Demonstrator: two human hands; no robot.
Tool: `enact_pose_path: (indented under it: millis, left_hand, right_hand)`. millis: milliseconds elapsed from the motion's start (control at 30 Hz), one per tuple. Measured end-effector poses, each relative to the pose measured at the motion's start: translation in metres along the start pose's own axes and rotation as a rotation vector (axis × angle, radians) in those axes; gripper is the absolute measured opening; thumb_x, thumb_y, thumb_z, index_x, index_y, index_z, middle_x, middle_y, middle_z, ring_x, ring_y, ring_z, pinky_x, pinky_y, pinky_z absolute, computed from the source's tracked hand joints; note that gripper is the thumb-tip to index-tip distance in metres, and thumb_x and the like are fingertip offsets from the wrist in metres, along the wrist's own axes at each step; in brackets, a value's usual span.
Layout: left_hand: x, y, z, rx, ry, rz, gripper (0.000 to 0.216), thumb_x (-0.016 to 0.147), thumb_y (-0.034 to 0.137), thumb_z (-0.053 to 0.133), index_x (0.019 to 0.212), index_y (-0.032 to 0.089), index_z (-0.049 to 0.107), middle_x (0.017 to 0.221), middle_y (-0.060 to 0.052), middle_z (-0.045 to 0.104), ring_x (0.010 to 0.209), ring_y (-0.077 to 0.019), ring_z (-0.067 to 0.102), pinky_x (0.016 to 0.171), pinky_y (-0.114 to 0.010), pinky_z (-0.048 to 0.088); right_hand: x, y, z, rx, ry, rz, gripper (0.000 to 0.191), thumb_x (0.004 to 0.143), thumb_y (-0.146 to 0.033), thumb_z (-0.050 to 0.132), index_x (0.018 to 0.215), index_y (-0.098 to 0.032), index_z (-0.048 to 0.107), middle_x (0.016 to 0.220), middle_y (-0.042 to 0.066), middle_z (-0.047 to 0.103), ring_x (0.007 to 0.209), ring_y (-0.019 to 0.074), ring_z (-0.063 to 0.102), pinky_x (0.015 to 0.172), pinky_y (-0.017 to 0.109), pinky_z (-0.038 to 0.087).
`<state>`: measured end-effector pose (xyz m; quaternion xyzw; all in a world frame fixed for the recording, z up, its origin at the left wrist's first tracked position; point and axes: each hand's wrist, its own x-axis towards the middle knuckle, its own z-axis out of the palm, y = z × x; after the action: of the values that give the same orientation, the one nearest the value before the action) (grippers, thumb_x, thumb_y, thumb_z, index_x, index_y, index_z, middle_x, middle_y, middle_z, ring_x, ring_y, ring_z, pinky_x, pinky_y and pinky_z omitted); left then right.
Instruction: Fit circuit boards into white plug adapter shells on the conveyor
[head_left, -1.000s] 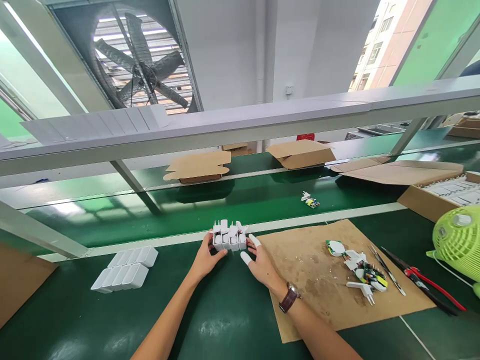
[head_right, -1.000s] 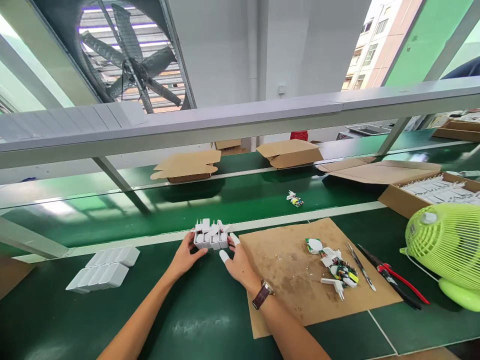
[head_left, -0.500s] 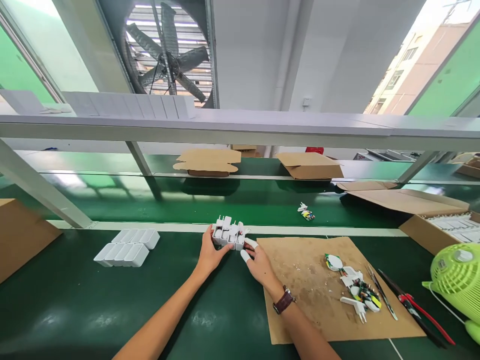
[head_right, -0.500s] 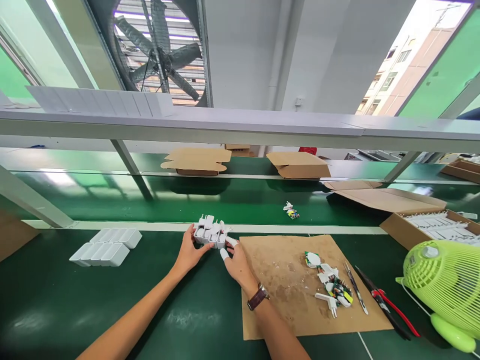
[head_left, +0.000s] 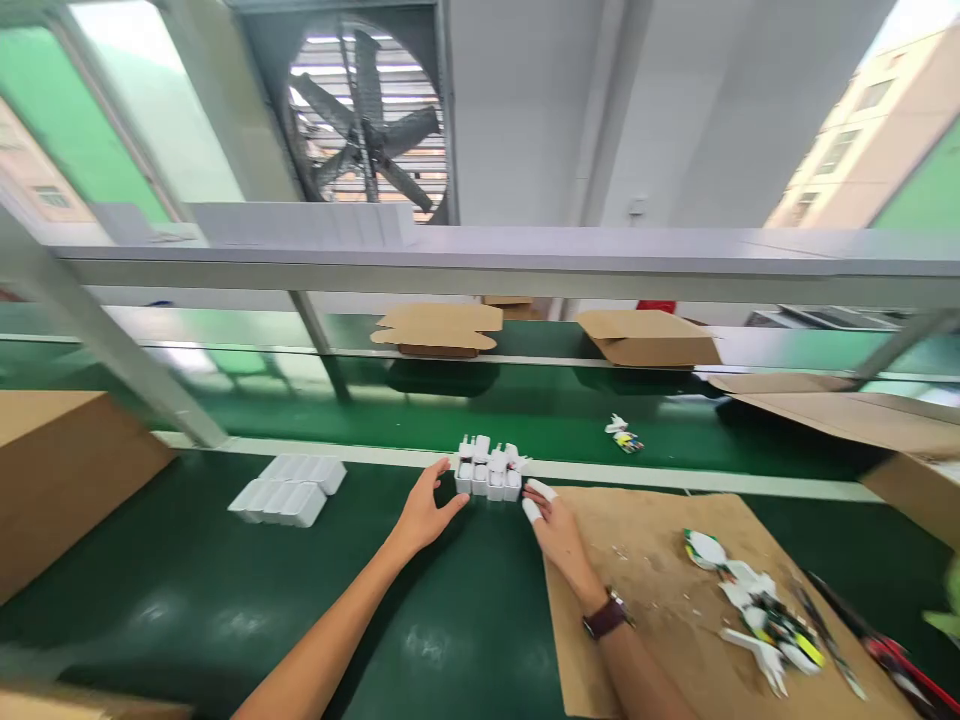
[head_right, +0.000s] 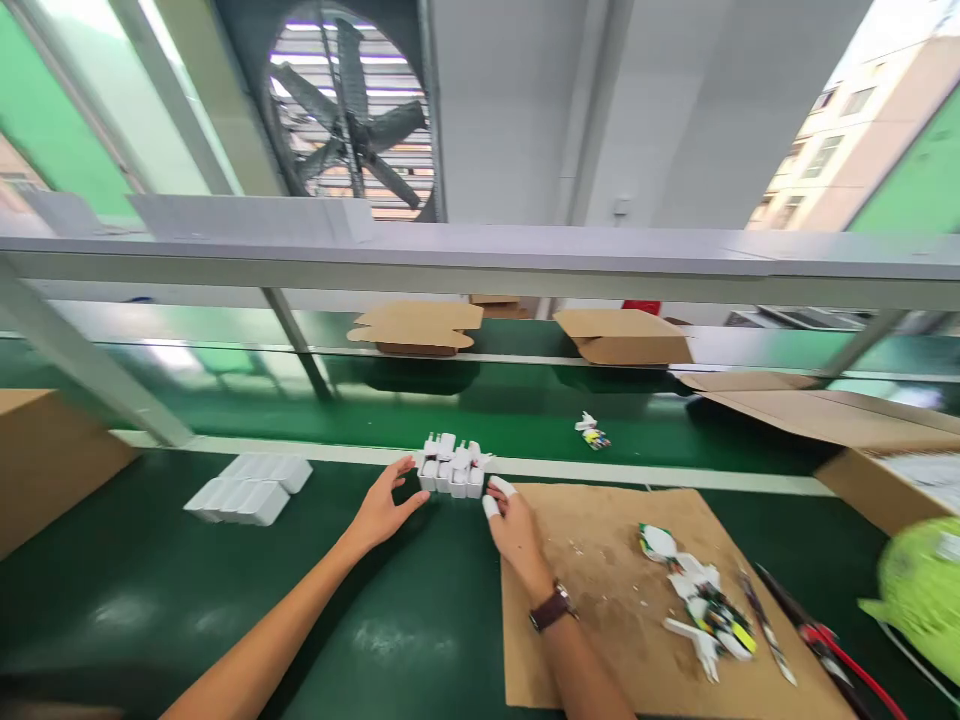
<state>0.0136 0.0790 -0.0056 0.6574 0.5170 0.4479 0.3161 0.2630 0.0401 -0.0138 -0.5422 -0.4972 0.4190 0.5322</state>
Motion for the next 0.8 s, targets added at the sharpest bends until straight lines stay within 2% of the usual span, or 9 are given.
enact_pose_path:
  millis: [67, 133, 267, 333, 400, 500, 600, 700, 800]
  left_hand:
    - [0.004, 0.002, -0.03, 0.19, 0.085, 0.047, 0.048, 0.08, 0.04, 0.074, 0.124, 0.025, 0.063, 0.132, -0.011, 0.065, 0.13, -0.0331, 0.059, 0.114, -0.054, 0.044]
    - [0.007, 0.003, -0.062, 0.389, 0.238, 0.076, 0.036, 0.081, 0.035, 0.073, 0.114, 0.023, 0.068, 0.129, -0.013, 0.065, 0.136, -0.0377, 0.051, 0.117, -0.059, 0.039]
    - [0.003, -0.003, -0.118, 0.762, 0.534, 0.027, 0.021, 0.084, 0.031, 0.067, 0.1, 0.017, 0.07, 0.139, -0.021, 0.056, 0.148, -0.0473, 0.03, 0.115, -0.072, 0.029]
    - [-0.001, -0.007, -0.134, 0.861, 0.569, 0.018, 0.014, 0.084, 0.029, 0.067, 0.09, 0.016, 0.068, 0.139, -0.022, 0.055, 0.148, -0.0509, 0.026, 0.111, -0.077, 0.028]
    - [-0.002, -0.011, -0.14, 0.867, 0.54, 0.04, 0.011, 0.084, 0.026, 0.065, 0.079, 0.016, 0.064, 0.134, -0.019, 0.058, 0.148, -0.0531, 0.025, 0.108, -0.08, 0.028]
    - [0.006, -0.01, -0.129, 0.793, 0.465, 0.092, 0.016, 0.086, 0.024, 0.058, 0.071, 0.018, 0.059, 0.128, -0.014, 0.064, 0.147, -0.0499, 0.029, 0.107, -0.08, 0.031]
    - [0.011, 0.0, -0.097, 0.682, 0.357, 0.167, 0.016, 0.084, 0.031, 0.058, 0.071, 0.021, 0.059, 0.125, -0.013, 0.067, 0.134, -0.0401, 0.051, 0.109, -0.064, 0.044]
    - [0.0, 0.015, -0.057, 0.481, 0.128, 0.312, 0.015, 0.084, 0.035, 0.057, 0.074, 0.024, 0.059, 0.129, -0.01, 0.067, 0.116, -0.0288, 0.066, 0.099, -0.042, 0.056]
    - [-0.022, 0.023, -0.024, 0.327, -0.121, 0.403, 0.012, 0.087, 0.03, 0.055, 0.077, 0.026, 0.059, 0.131, -0.007, 0.067, 0.111, -0.0241, 0.07, 0.089, -0.034, 0.06]
  right_hand:
    - [0.0, 0.012, -0.008, 0.024, 0.021, 0.005, 0.037, 0.077, -0.035, 0.07, 0.111, -0.021, 0.07, 0.115, 0.013, 0.077, 0.109, 0.0318, 0.073, 0.106, 0.057, 0.055]
    - [0.002, 0.024, -0.012, 0.027, 0.035, 0.008, 0.038, 0.076, -0.037, 0.073, 0.111, -0.022, 0.071, 0.112, 0.012, 0.078, 0.106, 0.0316, 0.074, 0.104, 0.055, 0.057]
    - [0.0, 0.031, -0.011, 0.002, 0.028, 0.003, 0.04, 0.076, -0.037, 0.073, 0.113, -0.021, 0.07, 0.114, 0.013, 0.077, 0.104, 0.0308, 0.074, 0.101, 0.053, 0.059]
    - [-0.003, 0.026, -0.008, -0.011, 0.032, -0.021, 0.039, 0.077, -0.036, 0.072, 0.112, -0.021, 0.071, 0.114, 0.012, 0.077, 0.102, 0.0299, 0.074, 0.1, 0.053, 0.059]
    - [-0.005, 0.019, -0.006, -0.011, 0.035, -0.042, 0.037, 0.077, -0.035, 0.071, 0.112, -0.021, 0.071, 0.114, 0.012, 0.077, 0.101, 0.0288, 0.074, 0.099, 0.051, 0.06]
    - [-0.006, 0.014, -0.004, -0.036, 0.05, -0.04, 0.036, 0.079, -0.034, 0.068, 0.113, -0.021, 0.07, 0.113, 0.012, 0.077, 0.1, 0.0269, 0.074, 0.098, 0.048, 0.06]
    - [-0.005, 0.016, -0.005, -0.102, 0.07, -0.03, 0.036, 0.08, -0.032, 0.066, 0.114, -0.021, 0.07, 0.111, 0.01, 0.077, 0.099, 0.0247, 0.075, 0.096, 0.044, 0.061]
    - [0.003, 0.018, -0.013, -0.178, 0.092, -0.035, 0.036, 0.081, -0.031, 0.064, 0.116, -0.022, 0.069, 0.11, 0.008, 0.077, 0.098, 0.023, 0.075, 0.092, 0.04, 0.062]
    - [0.021, 0.014, -0.034, -0.286, 0.161, -0.057, 0.041, 0.081, -0.032, 0.063, 0.12, -0.021, 0.068, 0.119, 0.01, 0.073, 0.103, 0.0246, 0.072, 0.095, 0.042, 0.06]
